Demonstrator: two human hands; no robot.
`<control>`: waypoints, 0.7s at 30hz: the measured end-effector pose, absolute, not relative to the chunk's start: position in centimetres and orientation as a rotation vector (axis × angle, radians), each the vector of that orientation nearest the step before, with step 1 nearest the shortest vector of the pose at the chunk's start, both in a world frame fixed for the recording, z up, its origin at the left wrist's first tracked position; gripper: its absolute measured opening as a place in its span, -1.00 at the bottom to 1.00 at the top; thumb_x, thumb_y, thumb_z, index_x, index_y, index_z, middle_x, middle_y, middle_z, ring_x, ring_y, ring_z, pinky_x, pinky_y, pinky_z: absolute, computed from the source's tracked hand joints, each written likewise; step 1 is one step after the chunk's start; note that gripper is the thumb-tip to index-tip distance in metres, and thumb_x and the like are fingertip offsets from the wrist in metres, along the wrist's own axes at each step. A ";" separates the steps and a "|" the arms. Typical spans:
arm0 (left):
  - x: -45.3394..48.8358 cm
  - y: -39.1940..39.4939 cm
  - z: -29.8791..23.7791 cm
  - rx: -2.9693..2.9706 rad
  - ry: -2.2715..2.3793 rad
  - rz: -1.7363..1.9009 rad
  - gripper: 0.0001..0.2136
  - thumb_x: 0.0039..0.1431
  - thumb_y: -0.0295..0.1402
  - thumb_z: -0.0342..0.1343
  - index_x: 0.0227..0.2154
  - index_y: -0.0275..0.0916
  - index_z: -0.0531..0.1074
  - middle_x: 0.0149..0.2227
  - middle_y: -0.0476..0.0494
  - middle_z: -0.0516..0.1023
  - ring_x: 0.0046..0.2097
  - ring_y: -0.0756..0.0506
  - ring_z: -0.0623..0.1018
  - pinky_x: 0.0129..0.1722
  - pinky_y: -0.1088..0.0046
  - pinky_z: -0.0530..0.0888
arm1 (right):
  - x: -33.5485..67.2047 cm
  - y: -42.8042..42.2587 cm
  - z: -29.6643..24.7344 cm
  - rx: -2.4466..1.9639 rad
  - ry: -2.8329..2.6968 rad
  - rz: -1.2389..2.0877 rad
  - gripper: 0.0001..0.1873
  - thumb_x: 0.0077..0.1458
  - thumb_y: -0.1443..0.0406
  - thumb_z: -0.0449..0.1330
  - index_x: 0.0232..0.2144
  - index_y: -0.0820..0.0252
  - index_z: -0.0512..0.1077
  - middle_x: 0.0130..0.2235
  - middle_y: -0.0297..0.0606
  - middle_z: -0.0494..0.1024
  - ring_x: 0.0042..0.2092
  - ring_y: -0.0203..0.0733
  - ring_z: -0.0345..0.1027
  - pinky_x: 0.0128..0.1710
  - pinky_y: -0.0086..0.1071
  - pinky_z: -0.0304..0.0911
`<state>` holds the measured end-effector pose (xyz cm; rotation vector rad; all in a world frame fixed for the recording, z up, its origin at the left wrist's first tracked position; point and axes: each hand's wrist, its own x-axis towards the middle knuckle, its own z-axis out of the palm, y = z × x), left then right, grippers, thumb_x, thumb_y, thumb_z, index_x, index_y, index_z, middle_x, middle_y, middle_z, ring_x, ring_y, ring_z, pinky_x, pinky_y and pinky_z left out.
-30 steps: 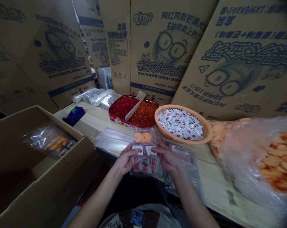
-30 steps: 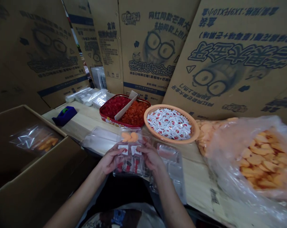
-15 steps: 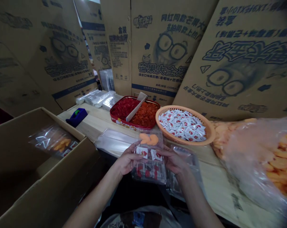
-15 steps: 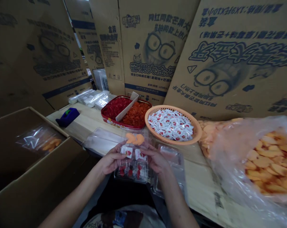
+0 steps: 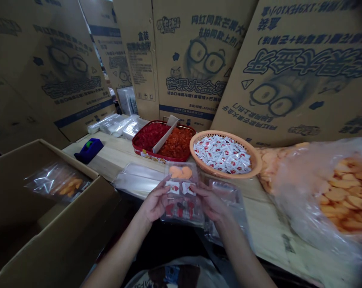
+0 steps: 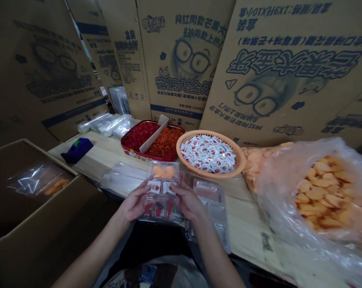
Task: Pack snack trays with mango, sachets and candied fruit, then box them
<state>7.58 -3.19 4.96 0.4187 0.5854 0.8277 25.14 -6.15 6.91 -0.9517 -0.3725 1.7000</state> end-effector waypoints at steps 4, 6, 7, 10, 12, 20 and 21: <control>7.3 -3.0 4.9 0.445 0.583 0.852 -0.43 -0.07 -0.64 0.05 0.05 -0.15 0.20 -0.10 -0.12 0.47 -0.17 -0.08 0.52 -0.02 0.20 0.37 | 25.6 -6.2 6.8 -0.939 -0.402 1.696 -0.62 -0.32 0.43 0.35 -0.33 0.16 0.44 -0.31 -0.36 0.56 -0.29 -0.27 0.45 -0.32 -0.47 0.37; 7.2 -3.0 4.8 0.450 0.574 0.849 -0.44 -0.09 -0.65 0.05 0.03 -0.14 0.23 -0.06 -0.11 0.45 -0.13 -0.08 0.51 0.00 0.22 0.36 | 26.1 -6.2 6.5 -0.940 -0.390 1.745 -0.68 -0.32 0.44 0.34 -0.38 0.18 0.45 -0.35 -0.35 0.57 -0.33 -0.27 0.45 -0.31 -0.44 0.37; 7.2 -3.1 4.8 0.452 0.570 0.844 -0.43 -0.10 -0.65 0.05 0.03 -0.14 0.23 -0.05 -0.11 0.45 -0.11 -0.08 0.50 0.01 0.23 0.35 | 26.4 -6.1 6.3 -0.937 -0.377 1.768 -0.71 -0.32 0.45 0.33 -0.41 0.18 0.46 -0.37 -0.36 0.57 -0.34 -0.26 0.45 -0.31 -0.42 0.38; 7.3 -3.4 4.8 0.467 0.581 0.826 -0.42 -0.12 -0.65 0.07 0.03 -0.16 0.23 -0.09 -0.12 0.47 -0.10 -0.10 0.49 0.01 0.21 0.34 | 26.8 -5.9 6.0 -0.936 -0.386 1.817 -0.74 -0.27 0.42 0.31 -0.40 0.17 0.48 -0.33 -0.33 0.57 -0.30 -0.20 0.45 -0.28 -0.33 0.39; 7.4 -3.6 4.9 0.515 0.590 0.813 -0.41 -0.12 -0.63 0.09 0.05 -0.15 0.22 -0.09 -0.13 0.47 -0.12 -0.10 0.50 -0.02 0.19 0.36 | 26.9 -5.7 5.9 -0.967 -0.432 1.823 -0.71 -0.25 0.39 0.31 -0.35 0.16 0.48 -0.26 -0.30 0.57 -0.24 -0.15 0.44 -0.28 -0.30 0.40; 6.2 3.4 4.3 1.633 1.181 0.694 -0.69 0.12 -0.26 -0.01 -0.11 -0.26 0.38 -0.10 -0.25 0.44 -0.06 -0.16 0.42 -0.12 0.30 0.38 | 28.2 -5.7 6.3 -1.094 -0.314 1.664 -0.72 -0.30 0.49 0.26 -0.44 0.12 0.48 -0.35 -0.39 0.58 -0.36 -0.24 0.45 -0.48 -0.42 0.40; 5.7 5.1 4.0 1.694 1.232 0.676 -0.74 0.06 -0.30 0.07 -0.18 -0.26 0.42 -0.11 -0.24 0.44 -0.02 -0.17 0.38 -0.07 0.30 0.34 | 28.6 -5.7 6.3 -1.099 -0.296 1.637 -0.73 -0.29 0.50 0.25 -0.44 0.13 0.48 -0.36 -0.39 0.58 -0.35 -0.23 0.45 -0.47 -0.41 0.41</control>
